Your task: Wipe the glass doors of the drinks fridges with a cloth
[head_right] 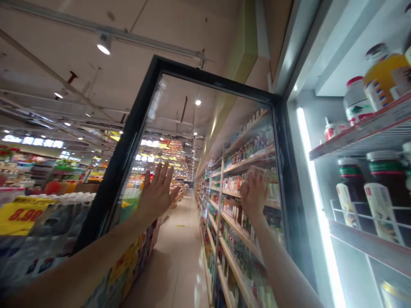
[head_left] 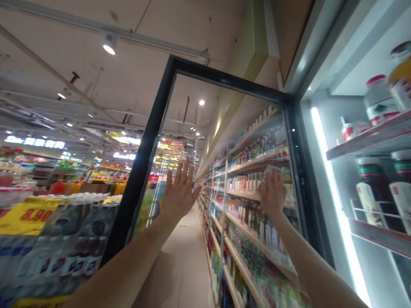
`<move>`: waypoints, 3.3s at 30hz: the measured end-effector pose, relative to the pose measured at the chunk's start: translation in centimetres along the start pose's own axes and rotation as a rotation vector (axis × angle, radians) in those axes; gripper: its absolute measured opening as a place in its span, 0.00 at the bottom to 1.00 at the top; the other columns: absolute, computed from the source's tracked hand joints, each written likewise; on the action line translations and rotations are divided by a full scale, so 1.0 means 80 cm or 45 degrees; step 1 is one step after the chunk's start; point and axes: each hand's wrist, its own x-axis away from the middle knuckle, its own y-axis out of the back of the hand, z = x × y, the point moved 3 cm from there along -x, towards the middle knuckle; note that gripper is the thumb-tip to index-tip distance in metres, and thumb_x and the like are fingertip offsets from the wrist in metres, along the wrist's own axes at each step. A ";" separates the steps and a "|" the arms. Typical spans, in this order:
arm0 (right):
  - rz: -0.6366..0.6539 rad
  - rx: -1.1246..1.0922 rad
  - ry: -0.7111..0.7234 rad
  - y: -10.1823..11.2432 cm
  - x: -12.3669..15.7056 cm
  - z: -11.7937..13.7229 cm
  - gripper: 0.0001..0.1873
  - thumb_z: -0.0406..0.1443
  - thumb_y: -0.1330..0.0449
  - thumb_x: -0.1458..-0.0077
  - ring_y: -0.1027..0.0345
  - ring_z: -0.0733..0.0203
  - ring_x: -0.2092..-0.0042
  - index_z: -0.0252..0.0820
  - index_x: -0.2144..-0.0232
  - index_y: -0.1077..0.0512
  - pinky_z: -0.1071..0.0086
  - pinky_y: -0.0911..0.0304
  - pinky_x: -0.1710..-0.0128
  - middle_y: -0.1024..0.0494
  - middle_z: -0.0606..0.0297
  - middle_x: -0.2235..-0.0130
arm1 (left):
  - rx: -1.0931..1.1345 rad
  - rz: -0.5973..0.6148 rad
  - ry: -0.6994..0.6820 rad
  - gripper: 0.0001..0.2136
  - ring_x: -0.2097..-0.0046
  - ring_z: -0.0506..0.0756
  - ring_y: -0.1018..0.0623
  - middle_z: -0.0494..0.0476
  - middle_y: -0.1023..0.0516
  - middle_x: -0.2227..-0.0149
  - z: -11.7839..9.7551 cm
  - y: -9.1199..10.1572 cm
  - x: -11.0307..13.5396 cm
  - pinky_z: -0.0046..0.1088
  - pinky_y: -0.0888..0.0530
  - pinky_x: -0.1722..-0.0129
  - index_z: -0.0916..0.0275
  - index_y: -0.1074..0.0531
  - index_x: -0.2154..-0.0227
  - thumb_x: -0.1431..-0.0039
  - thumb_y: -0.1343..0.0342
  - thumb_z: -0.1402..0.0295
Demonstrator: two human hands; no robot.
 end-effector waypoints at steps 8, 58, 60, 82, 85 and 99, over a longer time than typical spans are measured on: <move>0.102 -0.057 0.555 -0.015 0.027 0.065 0.27 0.38 0.56 0.40 0.59 0.52 0.34 0.48 0.39 0.45 0.48 0.59 0.38 0.44 0.61 0.36 | 0.001 -0.029 0.006 0.27 0.34 0.63 0.50 0.66 0.50 0.35 0.004 -0.003 0.002 0.51 0.49 0.38 0.68 0.48 0.39 0.37 0.60 0.58; 0.182 -0.188 1.038 -0.006 0.035 0.214 0.27 0.40 0.56 0.40 0.64 0.54 0.33 0.50 0.39 0.44 0.50 0.64 0.37 0.46 0.68 0.35 | 0.095 -0.115 0.110 0.23 0.35 0.61 0.45 0.67 0.42 0.38 0.076 0.029 -0.008 0.44 0.42 0.40 0.67 0.41 0.42 0.37 0.61 0.63; 0.132 -0.125 0.791 -0.006 0.025 0.174 0.26 0.40 0.57 0.40 0.60 0.53 0.34 0.48 0.39 0.43 0.49 0.61 0.38 0.44 0.65 0.36 | 0.068 -0.097 0.105 0.23 0.35 0.61 0.47 0.66 0.43 0.37 0.073 0.028 -0.007 0.45 0.43 0.40 0.66 0.41 0.42 0.38 0.61 0.63; 0.157 -0.059 0.619 -0.002 0.100 0.029 0.30 0.37 0.54 0.41 0.57 0.50 0.34 0.51 0.36 0.51 0.48 0.53 0.40 0.41 0.59 0.37 | -0.019 -0.064 -0.043 0.24 0.35 0.62 0.48 0.67 0.45 0.37 0.022 0.012 0.011 0.48 0.49 0.38 0.69 0.42 0.42 0.38 0.58 0.61; 0.026 -0.007 0.276 0.001 0.086 0.019 0.29 0.37 0.56 0.40 0.56 0.47 0.35 0.48 0.36 0.52 0.45 0.53 0.42 0.42 0.56 0.37 | -0.012 -0.057 -0.070 0.23 0.35 0.62 0.47 0.65 0.45 0.36 0.008 0.011 0.019 0.49 0.50 0.38 0.67 0.41 0.42 0.37 0.59 0.63; -0.089 0.032 -0.212 0.009 0.085 -0.041 0.30 0.39 0.59 0.40 0.56 0.41 0.35 0.36 0.37 0.48 0.41 0.51 0.44 0.43 0.46 0.38 | 0.058 0.013 -0.304 0.24 0.35 0.58 0.45 0.56 0.43 0.37 -0.042 0.005 0.051 0.44 0.50 0.37 0.61 0.43 0.40 0.38 0.57 0.58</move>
